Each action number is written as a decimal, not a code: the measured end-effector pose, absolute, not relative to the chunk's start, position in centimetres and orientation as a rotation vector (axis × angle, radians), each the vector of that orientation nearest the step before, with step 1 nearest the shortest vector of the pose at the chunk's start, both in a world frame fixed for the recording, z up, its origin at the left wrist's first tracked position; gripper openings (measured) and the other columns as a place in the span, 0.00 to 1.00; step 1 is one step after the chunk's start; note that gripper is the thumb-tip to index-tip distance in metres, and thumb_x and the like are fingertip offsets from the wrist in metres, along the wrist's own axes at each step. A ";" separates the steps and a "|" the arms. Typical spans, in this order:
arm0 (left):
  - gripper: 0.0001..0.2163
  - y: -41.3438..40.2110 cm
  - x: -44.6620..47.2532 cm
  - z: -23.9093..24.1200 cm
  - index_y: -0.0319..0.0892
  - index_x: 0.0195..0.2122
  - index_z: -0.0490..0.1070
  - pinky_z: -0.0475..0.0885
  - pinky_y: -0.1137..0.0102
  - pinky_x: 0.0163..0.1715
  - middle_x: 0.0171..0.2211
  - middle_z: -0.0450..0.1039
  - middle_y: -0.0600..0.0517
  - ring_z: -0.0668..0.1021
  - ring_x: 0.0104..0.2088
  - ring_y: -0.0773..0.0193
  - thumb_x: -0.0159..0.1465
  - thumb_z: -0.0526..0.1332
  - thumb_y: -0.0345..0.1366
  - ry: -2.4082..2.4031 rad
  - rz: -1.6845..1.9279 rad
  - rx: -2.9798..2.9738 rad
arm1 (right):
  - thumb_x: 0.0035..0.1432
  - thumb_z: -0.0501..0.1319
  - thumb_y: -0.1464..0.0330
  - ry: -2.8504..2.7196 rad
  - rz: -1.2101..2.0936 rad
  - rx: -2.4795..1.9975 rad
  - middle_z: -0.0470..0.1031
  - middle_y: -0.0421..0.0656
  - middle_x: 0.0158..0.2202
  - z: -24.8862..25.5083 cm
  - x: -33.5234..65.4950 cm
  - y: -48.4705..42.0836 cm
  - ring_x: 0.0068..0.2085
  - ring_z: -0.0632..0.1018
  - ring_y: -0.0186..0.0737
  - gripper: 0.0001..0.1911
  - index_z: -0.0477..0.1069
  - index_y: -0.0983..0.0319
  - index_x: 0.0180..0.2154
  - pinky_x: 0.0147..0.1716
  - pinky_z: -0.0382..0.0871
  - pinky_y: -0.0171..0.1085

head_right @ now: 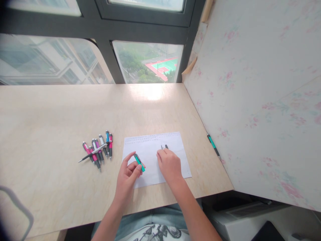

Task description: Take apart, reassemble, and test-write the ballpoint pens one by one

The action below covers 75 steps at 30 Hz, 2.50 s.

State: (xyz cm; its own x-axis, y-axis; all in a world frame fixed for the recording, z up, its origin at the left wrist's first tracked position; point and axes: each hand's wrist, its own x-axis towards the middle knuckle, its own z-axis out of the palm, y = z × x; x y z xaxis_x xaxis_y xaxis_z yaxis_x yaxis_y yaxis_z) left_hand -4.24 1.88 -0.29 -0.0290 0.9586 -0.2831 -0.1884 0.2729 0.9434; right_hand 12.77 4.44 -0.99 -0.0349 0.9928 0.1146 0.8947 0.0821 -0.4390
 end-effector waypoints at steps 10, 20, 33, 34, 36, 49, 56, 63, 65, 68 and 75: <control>0.28 1.3 -3.9 -0.4 0.47 0.60 0.58 0.68 0.71 0.31 0.27 0.66 0.57 0.73 0.30 0.66 0.60 0.64 0.40 1.180 1.067 0.854 | 0.61 0.56 0.73 -1.934 0.417 -1.855 0.76 0.44 0.36 -0.8 12.4 4.6 0.38 0.75 0.42 0.10 0.74 0.60 0.41 0.36 0.66 0.37; 0.28 1.3 -3.3 -0.7 0.45 0.62 0.51 0.66 0.71 0.33 0.27 0.65 0.57 0.70 0.28 0.67 0.64 0.61 0.40 1.034 0.978 0.979 | 0.59 0.57 0.66 -1.337 1.252 -1.501 0.76 0.42 0.36 -0.1 10.7 2.3 0.32 0.75 0.36 0.17 0.71 0.60 0.50 0.26 0.67 0.32; 0.13 1.3 -4.1 -1.3 0.42 0.48 0.71 0.70 0.68 0.34 0.30 0.75 0.51 0.75 0.31 0.62 0.65 0.58 0.41 1.287 0.923 1.395 | 0.54 0.64 0.61 -0.832 1.309 -1.433 0.77 0.43 0.33 -0.1 13.5 3.6 0.32 0.75 0.38 0.14 0.72 0.62 0.40 0.27 0.67 0.34; 0.12 1.2 -4.1 -1.3 0.42 0.47 0.71 0.70 0.68 0.33 0.30 0.76 0.50 0.76 0.31 0.62 0.65 0.57 0.40 1.288 0.925 1.400 | 0.54 0.64 0.61 -0.829 1.304 -1.436 0.77 0.43 0.33 -0.1 13.7 3.7 0.32 0.75 0.38 0.14 0.72 0.62 0.40 0.27 0.67 0.34; 0.12 1.2 -4.1 -1.1 0.42 0.46 0.72 0.71 0.68 0.33 0.30 0.76 0.50 0.76 0.30 0.62 0.65 0.57 0.40 1.288 0.932 1.403 | 0.53 0.64 0.60 -0.866 1.289 -1.458 0.77 0.43 0.33 -0.3 13.9 3.7 0.32 0.76 0.38 0.14 0.72 0.62 0.39 0.27 0.68 0.34; 0.10 1.0 -5.2 -1.1 0.43 0.42 0.75 0.72 0.68 0.30 0.29 0.79 0.50 0.77 0.28 0.61 0.63 0.59 0.39 1.429 0.984 1.474 | 0.58 0.57 0.68 -1.441 0.903 -1.661 0.79 0.45 0.34 -1.1 11.4 3.3 0.34 0.79 0.41 0.08 0.74 0.60 0.37 0.32 0.72 0.37; 0.10 0.5 -5.4 -2.4 0.44 0.44 0.74 0.72 0.68 0.32 0.33 0.79 0.48 0.78 0.29 0.61 0.65 0.56 0.34 1.390 0.942 1.746 | 0.59 0.55 0.72 -1.669 0.667 -1.755 0.77 0.43 0.32 -1.4 10.6 4.5 0.32 0.78 0.40 0.10 0.72 0.61 0.42 0.35 0.69 0.37; 0.11 0.3 -5.5 -2.8 0.46 0.44 0.75 0.73 0.68 0.32 0.33 0.79 0.48 0.80 0.32 0.60 0.65 0.55 0.33 1.343 0.955 1.843 | 0.62 0.54 0.72 -1.824 0.501 -1.818 0.77 0.46 0.34 -1.9 10.2 5.4 0.37 0.78 0.42 0.09 0.73 0.62 0.39 0.36 0.66 0.36; 0.11 0.4 -5.5 -2.8 0.45 0.44 0.74 0.73 0.68 0.33 0.33 0.79 0.48 0.80 0.32 0.60 0.65 0.55 0.33 1.340 0.945 1.867 | 0.62 0.54 0.72 -1.833 0.483 -1.825 0.77 0.46 0.35 -1.9 10.4 5.3 0.37 0.78 0.43 0.09 0.73 0.61 0.39 0.35 0.66 0.36; 0.11 0.4 -5.4 -2.7 0.45 0.44 0.74 0.73 0.68 0.33 0.33 0.79 0.48 0.80 0.31 0.61 0.65 0.54 0.32 1.337 0.940 1.889 | 0.62 0.54 0.72 -1.821 0.468 -1.827 0.77 0.46 0.35 -1.8 10.9 4.8 0.36 0.78 0.42 0.09 0.73 0.61 0.38 0.35 0.66 0.36; 0.11 0.4 -5.5 -2.7 0.45 0.44 0.73 0.72 0.68 0.33 0.32 0.78 0.48 0.79 0.31 0.61 0.65 0.54 0.32 1.333 0.921 1.895 | 0.63 0.52 0.71 -1.755 0.479 -1.790 0.76 0.44 0.34 -2.1 12.2 1.7 0.32 0.75 0.39 0.10 0.72 0.60 0.38 0.35 0.65 0.36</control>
State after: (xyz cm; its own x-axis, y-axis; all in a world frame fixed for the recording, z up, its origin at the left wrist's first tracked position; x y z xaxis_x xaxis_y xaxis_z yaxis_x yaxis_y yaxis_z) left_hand -5.50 0.37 -2.71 0.2412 0.9533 0.1819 0.5068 -0.2836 0.8141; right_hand 12.20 1.65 -2.06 0.0696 0.9875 0.1417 0.7787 0.0350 -0.6264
